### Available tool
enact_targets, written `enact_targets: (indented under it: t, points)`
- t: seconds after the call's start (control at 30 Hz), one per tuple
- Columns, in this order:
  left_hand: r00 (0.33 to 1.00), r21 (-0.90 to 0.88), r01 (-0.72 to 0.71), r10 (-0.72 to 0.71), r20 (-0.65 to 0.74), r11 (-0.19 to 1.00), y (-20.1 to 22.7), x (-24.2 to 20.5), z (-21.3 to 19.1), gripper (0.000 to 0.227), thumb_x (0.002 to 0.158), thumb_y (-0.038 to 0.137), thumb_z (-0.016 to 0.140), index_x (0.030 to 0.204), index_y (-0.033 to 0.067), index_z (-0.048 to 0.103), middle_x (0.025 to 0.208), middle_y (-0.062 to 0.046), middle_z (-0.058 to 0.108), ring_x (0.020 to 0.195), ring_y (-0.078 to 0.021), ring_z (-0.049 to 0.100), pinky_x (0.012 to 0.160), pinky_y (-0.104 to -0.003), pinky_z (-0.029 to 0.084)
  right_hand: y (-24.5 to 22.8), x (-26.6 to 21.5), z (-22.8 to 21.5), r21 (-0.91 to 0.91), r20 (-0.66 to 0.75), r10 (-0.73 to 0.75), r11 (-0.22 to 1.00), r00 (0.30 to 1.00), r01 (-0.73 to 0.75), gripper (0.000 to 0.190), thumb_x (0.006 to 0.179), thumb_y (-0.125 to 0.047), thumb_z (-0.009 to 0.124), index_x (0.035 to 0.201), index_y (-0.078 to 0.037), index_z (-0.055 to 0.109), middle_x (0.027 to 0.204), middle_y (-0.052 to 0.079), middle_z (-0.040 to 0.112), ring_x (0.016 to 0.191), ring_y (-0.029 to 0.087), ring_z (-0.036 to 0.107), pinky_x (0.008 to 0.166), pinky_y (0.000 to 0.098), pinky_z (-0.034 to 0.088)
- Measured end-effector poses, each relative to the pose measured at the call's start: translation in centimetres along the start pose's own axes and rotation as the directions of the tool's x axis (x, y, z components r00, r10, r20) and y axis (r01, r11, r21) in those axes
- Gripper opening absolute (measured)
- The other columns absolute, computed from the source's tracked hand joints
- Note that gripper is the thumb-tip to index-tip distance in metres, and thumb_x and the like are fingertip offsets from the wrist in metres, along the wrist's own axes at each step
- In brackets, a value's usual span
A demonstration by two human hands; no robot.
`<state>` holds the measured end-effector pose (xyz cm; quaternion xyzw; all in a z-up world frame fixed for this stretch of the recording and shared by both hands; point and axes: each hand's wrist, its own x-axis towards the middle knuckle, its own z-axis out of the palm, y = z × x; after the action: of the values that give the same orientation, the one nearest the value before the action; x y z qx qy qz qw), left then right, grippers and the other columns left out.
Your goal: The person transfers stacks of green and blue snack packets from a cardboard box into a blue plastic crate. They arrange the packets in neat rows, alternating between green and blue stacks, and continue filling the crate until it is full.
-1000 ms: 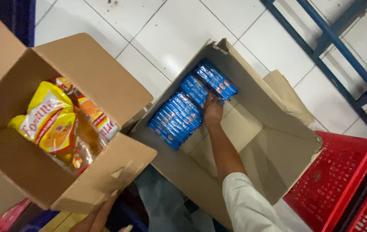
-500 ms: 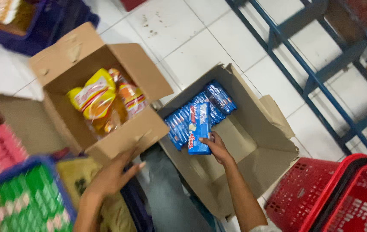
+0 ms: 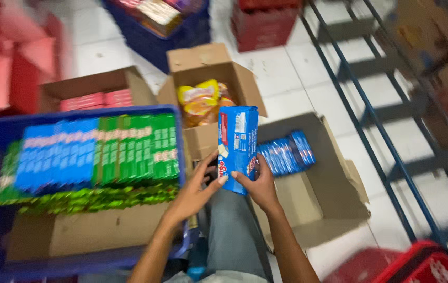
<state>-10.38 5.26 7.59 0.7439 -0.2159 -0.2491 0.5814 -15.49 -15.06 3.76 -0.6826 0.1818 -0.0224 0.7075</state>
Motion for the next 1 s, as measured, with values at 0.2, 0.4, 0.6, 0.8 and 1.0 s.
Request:
enact_targets:
  t: [0.2, 0.4, 0.6, 0.8, 1.0]
  points:
    - [0.958, -0.077, -0.071, 0.046, -0.283, 0.995, 5.2, -10.0, -2.9, 0.103, 0.1, 0.033, 0.064, 0.162, -0.0004, -0.011, 0.16, -0.045, 0.011, 0.147, -0.0639, 0.019, 0.118, -0.072, 0.024, -5.6, -7.8, 11.8, -0.425, 0.044, -0.373, 0.832, 0.927, 0.356, 0.08, 0.074, -0.019, 0.091, 0.142, -0.003, 0.051, 0.106, 0.03, 0.071, 0.101, 0.049, 0.071, 0.085, 0.057, 0.057]
    - [0.795, -0.158, 0.146, -0.211, -0.569, 0.977, 1.8, -16.9, -6.6, 0.104, 0.088, 0.063, 0.071, 0.161, 0.0004, 0.031, 0.162, -0.034, 0.02, 0.152, -0.0507, 0.026, 0.125, -0.059, 0.023, -4.0, -12.3, 19.8, -0.598, 0.289, -0.553, 0.533, 0.781, 0.599, 0.076, 0.077, -0.01, 0.08, 0.145, 0.0, 0.047, 0.129, 0.029, 0.063, 0.112, 0.053, 0.064, 0.088, 0.0641, 0.053]
    - [0.456, -0.521, -0.159, -0.406, -0.792, 0.839, 1.7, -18.4, -6.9, 0.047, 0.079, 0.031, 0.089, 0.112, 0.0066, 0.067, 0.097, -0.004, 0.062, 0.092, -0.0183, 0.06, 0.087, -0.035, 0.052, -0.6, -14.6, 25.1, -0.655, 0.531, -0.56, 0.204, 0.636, 0.727, 0.09, 0.061, -0.013, 0.088, 0.141, 0.008, 0.051, 0.151, 0.031, 0.047, 0.132, 0.054, 0.047, 0.109, 0.0629, 0.039]
    - [0.141, -0.499, -0.342, -0.482, -0.865, 0.796, -3.0, -20.4, -11.6, 0.055, 0.079, 0.023, 0.091, 0.122, 0.0077, 0.059, 0.11, -0.01, 0.065, 0.1, -0.0209, 0.065, 0.091, -0.04, 0.056, -3.4, -12.4, 27.8, -0.103, 0.776, -0.486, 0.532, 0.403, 0.841, 0.066, 0.078, -0.028, 0.078, 0.139, -0.011, 0.063, 0.143, 0.017, 0.061, 0.139, 0.055, 0.042, 0.114, 0.0629, 0.03]
    - [0.124, -0.559, -0.46, -0.573, -0.81, 0.69, -2.5, -24.4, -17.1, 0.054, 0.085, 0.018, 0.086, 0.124, 0.0098, 0.051, 0.11, -0.013, 0.07, 0.101, -0.0258, 0.074, 0.088, -0.043, 0.062, -2.8, -1.8, 33.7, -0.199, 0.728, -0.446, 0.59, 0.521, 0.782, 0.033, 0.093, -0.029, 0.074, 0.125, -0.022, 0.072, 0.115, 0.004, 0.076, 0.116, 0.028, 0.07, 0.104, 0.0445, 0.051]
